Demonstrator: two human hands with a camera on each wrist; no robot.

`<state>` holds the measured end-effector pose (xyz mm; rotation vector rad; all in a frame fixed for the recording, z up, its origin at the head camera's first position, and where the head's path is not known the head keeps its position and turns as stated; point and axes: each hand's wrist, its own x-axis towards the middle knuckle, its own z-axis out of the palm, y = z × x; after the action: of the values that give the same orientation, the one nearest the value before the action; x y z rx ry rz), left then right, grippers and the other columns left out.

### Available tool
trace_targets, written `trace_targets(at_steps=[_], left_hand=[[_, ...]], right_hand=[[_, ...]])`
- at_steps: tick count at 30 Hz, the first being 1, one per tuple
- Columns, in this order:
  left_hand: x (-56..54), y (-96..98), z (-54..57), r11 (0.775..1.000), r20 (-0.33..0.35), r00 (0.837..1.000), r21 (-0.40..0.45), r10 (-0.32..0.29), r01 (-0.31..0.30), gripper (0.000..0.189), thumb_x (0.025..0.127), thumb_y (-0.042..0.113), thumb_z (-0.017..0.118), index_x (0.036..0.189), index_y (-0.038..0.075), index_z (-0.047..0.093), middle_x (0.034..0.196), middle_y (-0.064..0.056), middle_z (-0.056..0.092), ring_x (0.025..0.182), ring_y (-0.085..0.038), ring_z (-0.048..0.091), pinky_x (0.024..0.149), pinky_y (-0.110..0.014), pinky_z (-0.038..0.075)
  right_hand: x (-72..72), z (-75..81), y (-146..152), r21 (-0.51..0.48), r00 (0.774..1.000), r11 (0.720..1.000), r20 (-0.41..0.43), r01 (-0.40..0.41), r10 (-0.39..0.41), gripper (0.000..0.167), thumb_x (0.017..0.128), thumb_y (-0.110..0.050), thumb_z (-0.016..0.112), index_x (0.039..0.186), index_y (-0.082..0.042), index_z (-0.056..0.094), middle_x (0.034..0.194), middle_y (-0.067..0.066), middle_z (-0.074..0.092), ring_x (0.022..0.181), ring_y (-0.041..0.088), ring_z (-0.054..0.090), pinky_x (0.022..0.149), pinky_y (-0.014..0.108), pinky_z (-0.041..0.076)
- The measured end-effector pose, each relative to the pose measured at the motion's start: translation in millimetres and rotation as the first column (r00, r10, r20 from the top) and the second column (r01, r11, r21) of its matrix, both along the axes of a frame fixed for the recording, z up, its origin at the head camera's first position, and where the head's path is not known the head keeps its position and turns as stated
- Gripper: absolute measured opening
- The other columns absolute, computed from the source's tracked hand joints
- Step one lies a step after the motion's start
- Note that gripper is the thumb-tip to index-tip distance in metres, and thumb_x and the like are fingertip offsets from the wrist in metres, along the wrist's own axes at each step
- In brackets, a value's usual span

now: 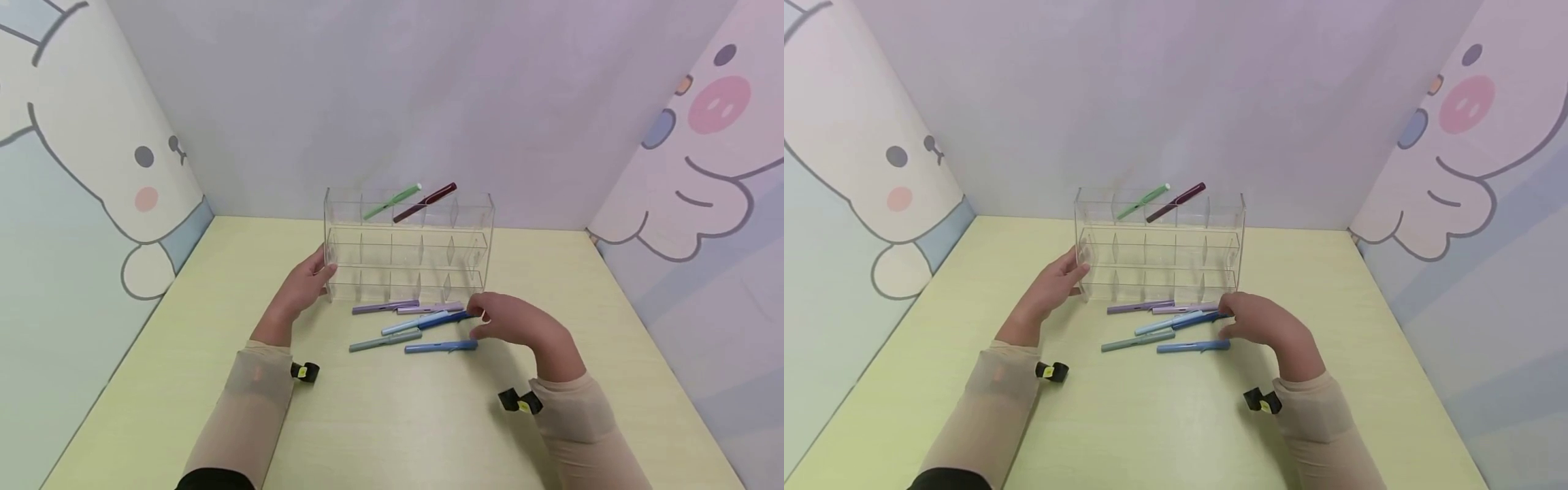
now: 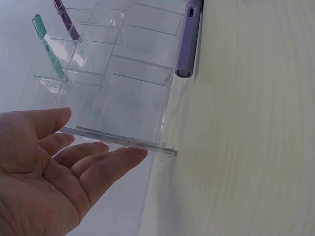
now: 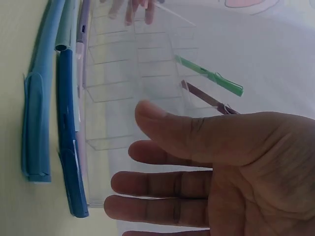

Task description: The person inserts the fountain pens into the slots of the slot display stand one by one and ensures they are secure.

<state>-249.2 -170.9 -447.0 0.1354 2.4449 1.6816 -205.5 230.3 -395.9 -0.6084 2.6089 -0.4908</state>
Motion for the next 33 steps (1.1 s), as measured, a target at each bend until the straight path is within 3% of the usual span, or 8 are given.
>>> trace_targets(at_steps=[6, 13, 23, 33], left_hand=[[0.9, 0.8, 1.0, 1.0, 0.0, 1.0, -0.001, 0.002, -0.002, 0.056, 0.103, 0.043, 0.048, 0.148, 0.058, 0.019, 0.161, -0.001, 0.03, 0.138, -0.031, 0.044, 0.098, -0.05, 0.052], [2.3, 1.4, 1.8, 1.0, 0.0, 1.0, -0.013, 0.012, -0.012, 0.056, 0.103, 0.04, 0.047, 0.148, 0.057, 0.018, 0.16, -0.002, 0.031, 0.138, -0.032, 0.044, 0.098, -0.051, 0.052], [2.5, 0.6, -0.2, 1.0, -0.007, 1.0, -0.009, 0.011, -0.011, 0.057, 0.101, 0.048, 0.048, 0.148, 0.057, 0.018, 0.16, -0.001, 0.031, 0.139, -0.031, 0.043, 0.099, -0.05, 0.052], [1.3, 0.6, -1.8, 1.0, -0.004, 1.0, -0.017, 0.015, -0.015, 0.057, 0.1, 0.048, 0.049, 0.148, 0.057, 0.019, 0.16, 0.001, 0.031, 0.139, -0.03, 0.043, 0.098, -0.049, 0.053]], right_hand=[[-0.1, -18.2, -10, 0.057, 0.998, 0.998, 0.069, 0.005, -0.009, 0.036, 0.083, -0.025, 0.078, 0.114, -0.012, 0.064, 0.112, 0.004, 0.064, 0.101, 0.021, 0.06, 0.085, 0.042, 0.052], [-2.7, -36.7, -18, 0.14, 0.998, 0.99, 0.062, -0.023, 0.015, 0.03, 0.079, -0.024, 0.083, 0.099, -0.014, 0.062, 0.087, -0.001, 0.054, 0.078, 0.017, 0.049, 0.067, 0.032, 0.043], [-3.0, -44.1, -23, 0.206, 0.999, 0.978, 0.031, -0.037, 0.032, 0.028, 0.076, -0.02, 0.085, 0.084, -0.017, 0.058, 0.082, -0.002, 0.053, 0.074, 0.017, 0.048, 0.062, 0.031, 0.04], [-2.6, -47.5, -25, 0.254, 0.994, 0.962, -0.02, -0.103, 0.112, 0.029, 0.078, -0.016, 0.083, 0.079, -0.019, 0.054, 0.078, -0.003, 0.05, 0.072, 0.016, 0.046, 0.062, 0.03, 0.037]])
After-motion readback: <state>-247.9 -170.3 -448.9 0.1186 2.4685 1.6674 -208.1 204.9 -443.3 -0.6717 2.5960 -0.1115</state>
